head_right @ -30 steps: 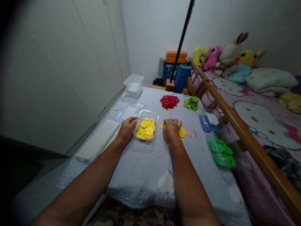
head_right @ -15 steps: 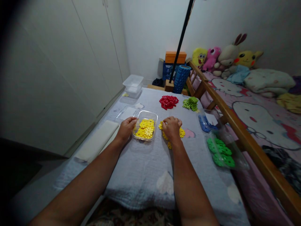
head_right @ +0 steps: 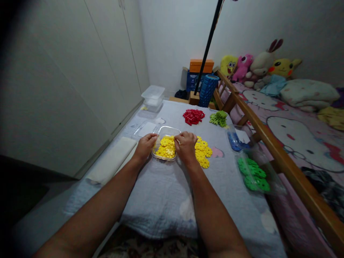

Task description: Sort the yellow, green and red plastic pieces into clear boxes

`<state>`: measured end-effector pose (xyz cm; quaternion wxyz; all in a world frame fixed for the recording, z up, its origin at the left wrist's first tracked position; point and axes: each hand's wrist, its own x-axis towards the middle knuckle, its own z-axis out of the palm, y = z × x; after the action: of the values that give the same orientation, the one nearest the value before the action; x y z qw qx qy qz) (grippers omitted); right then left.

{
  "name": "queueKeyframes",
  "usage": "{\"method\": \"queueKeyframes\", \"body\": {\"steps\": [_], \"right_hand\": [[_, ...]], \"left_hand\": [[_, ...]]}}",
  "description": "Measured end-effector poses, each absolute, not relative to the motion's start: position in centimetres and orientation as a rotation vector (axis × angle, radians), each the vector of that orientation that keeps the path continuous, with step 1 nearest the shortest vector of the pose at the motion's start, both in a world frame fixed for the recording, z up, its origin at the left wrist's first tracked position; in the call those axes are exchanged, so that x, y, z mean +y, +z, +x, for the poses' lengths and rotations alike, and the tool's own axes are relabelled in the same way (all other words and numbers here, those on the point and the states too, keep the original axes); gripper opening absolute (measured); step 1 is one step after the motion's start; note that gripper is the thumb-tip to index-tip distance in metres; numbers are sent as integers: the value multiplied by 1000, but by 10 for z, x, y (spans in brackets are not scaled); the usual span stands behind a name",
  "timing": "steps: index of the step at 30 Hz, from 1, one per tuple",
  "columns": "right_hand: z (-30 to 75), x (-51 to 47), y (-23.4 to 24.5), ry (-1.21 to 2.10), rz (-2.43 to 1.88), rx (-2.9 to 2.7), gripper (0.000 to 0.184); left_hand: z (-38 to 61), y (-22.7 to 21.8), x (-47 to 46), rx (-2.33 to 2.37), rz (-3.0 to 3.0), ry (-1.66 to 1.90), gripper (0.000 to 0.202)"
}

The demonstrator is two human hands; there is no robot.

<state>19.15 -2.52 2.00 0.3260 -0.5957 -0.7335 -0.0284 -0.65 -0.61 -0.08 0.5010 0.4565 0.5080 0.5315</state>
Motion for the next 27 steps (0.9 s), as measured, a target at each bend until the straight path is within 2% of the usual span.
{"method": "queueKeyframes", "body": {"steps": [8, 16, 27], "right_hand": [[197, -23, 17, -29, -1538, -1881, 18], [225, -18, 21, -26, -1788, -1771, 24], [224, -25, 10, -36, -2003, -2060, 26]], "left_hand": [[-7, -4, -4, 1232, 1100, 1273, 39], [-5, -1, -5, 1228, 1073, 1271, 40], [-6, -4, -4, 1238, 1102, 1283, 38]]}}
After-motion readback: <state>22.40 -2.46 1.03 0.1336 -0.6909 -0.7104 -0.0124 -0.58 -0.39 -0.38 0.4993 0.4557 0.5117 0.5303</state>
